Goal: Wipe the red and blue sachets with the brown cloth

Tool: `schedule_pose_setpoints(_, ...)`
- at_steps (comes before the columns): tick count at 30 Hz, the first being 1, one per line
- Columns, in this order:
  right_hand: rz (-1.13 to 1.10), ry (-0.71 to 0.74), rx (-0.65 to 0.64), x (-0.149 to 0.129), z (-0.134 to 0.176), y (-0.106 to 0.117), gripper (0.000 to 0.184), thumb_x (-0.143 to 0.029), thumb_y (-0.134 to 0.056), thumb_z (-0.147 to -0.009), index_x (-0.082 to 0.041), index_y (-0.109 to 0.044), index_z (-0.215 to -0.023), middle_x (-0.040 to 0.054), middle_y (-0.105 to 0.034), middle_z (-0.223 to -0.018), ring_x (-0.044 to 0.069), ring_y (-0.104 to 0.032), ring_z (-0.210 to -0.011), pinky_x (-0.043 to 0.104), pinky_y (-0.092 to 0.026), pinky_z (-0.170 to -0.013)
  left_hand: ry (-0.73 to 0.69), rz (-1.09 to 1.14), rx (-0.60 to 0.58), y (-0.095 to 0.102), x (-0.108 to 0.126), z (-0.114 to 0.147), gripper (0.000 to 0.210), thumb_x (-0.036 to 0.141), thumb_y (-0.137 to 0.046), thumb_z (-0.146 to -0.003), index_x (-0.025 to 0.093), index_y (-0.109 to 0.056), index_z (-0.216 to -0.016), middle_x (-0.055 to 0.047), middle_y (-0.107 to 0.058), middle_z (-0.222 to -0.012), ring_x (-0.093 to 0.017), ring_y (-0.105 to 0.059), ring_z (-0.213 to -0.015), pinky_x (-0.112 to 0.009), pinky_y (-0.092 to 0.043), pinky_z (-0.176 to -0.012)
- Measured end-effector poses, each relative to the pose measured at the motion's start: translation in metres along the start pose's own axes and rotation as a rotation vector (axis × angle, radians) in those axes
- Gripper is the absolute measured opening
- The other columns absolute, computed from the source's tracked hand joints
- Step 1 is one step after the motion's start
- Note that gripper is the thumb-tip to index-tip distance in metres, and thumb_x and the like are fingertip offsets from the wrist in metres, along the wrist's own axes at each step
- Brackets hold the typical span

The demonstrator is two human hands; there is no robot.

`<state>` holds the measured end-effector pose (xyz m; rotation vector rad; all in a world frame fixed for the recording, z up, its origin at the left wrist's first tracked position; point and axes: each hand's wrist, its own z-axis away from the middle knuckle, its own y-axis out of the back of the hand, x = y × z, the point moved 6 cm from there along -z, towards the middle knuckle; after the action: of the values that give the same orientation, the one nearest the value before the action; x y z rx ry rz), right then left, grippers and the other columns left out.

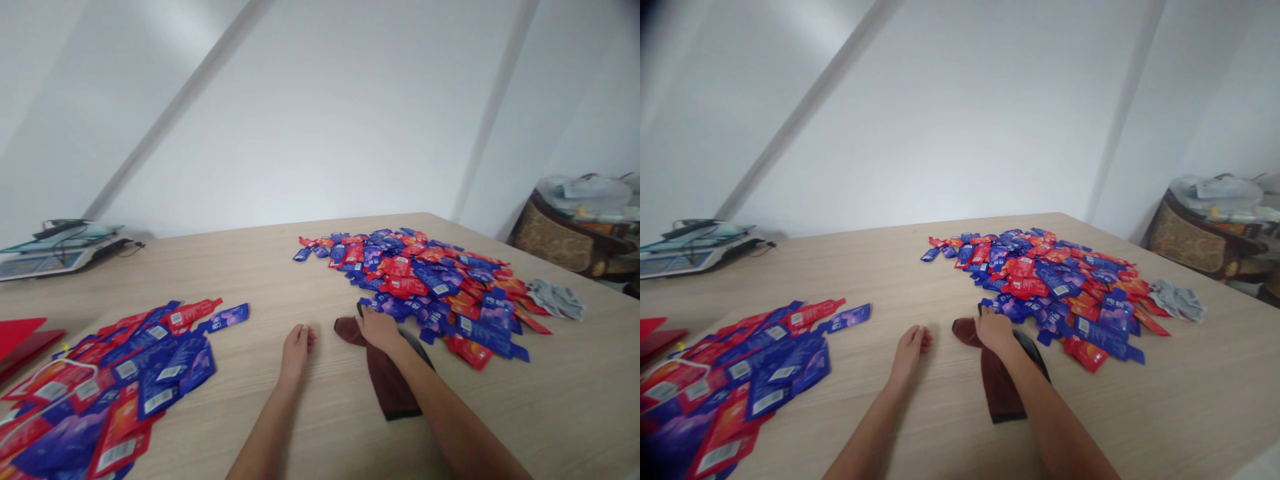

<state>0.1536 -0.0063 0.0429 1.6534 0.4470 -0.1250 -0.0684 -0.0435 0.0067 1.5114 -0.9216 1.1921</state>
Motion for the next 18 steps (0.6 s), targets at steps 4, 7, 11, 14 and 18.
schedule_pose_setpoints(4, -0.206, 0.301, -0.099, -0.048, 0.033, -0.008, 0.033, -0.034, -0.042, -0.09, -0.032, -0.06, -0.118, 0.0017, -0.062, -0.119, 0.021, -0.059, -0.107, 0.032, -0.042, -0.093, -0.188, -0.149, 0.067, 0.005, 0.005, 0.007, 0.034, 0.042, -0.036, -0.085, 0.018, -0.058, -0.092, -0.008, -0.066, -0.093, -0.022, -0.062, -0.09, -0.037, -0.05, -0.079)
schedule_pose_setpoints(7, -0.503, 0.345, -0.13, -0.064, 0.047, -0.012, 0.029, -0.034, -0.044, -0.089, -0.032, -0.067, -0.107, -0.0014, -0.068, -0.107, 0.018, -0.063, -0.1, 0.027, -0.045, -0.089, -0.328, -0.277, -0.025, -0.001, 0.007, 0.012, 0.032, 0.03, -0.033, -0.088, 0.019, -0.058, -0.105, -0.008, -0.064, -0.109, -0.019, -0.057, -0.106, -0.04, -0.042, -0.097)
schedule_pose_setpoints(11, -0.817, 0.219, 0.083, -0.039, 0.037, -0.001, 0.035, -0.04, -0.043, -0.088, -0.021, -0.071, -0.098, 0.0051, -0.07, -0.101, 0.021, -0.064, -0.096, 0.032, -0.047, -0.089, -0.46, -0.493, -0.202, -0.018, 0.008, 0.021, 0.039, 0.02, -0.034, -0.086, 0.017, -0.055, -0.119, -0.01, -0.052, -0.131, -0.018, -0.044, -0.125, -0.041, -0.032, -0.107)
schedule_pose_setpoints(14, -0.869, 0.047, 0.318, -0.003, 0.028, 0.015, 0.043, -0.044, -0.036, -0.089, -0.017, -0.067, -0.103, 0.0097, -0.067, -0.107, 0.024, -0.059, -0.105, 0.039, -0.042, -0.095, -0.528, -0.671, -0.3, -0.033, 0.011, 0.032, 0.052, 0.024, -0.045, -0.083, 0.014, -0.04, -0.134, -0.014, -0.038, -0.142, -0.023, -0.032, -0.133, -0.046, -0.029, -0.109)
schedule_pose_setpoints(18, -0.881, -0.078, 0.617, 0.021, 0.039, 0.037, 0.042, -0.045, -0.038, -0.088, -0.017, -0.064, -0.106, 0.0106, -0.065, -0.109, 0.023, -0.058, -0.102, 0.04, -0.043, -0.093, -0.668, -0.792, -0.473, -0.053, 0.02, 0.055, 0.06, 0.024, -0.051, -0.081, 0.016, -0.034, -0.138, -0.013, -0.034, -0.145, -0.024, -0.03, -0.134, -0.046, -0.03, -0.109)
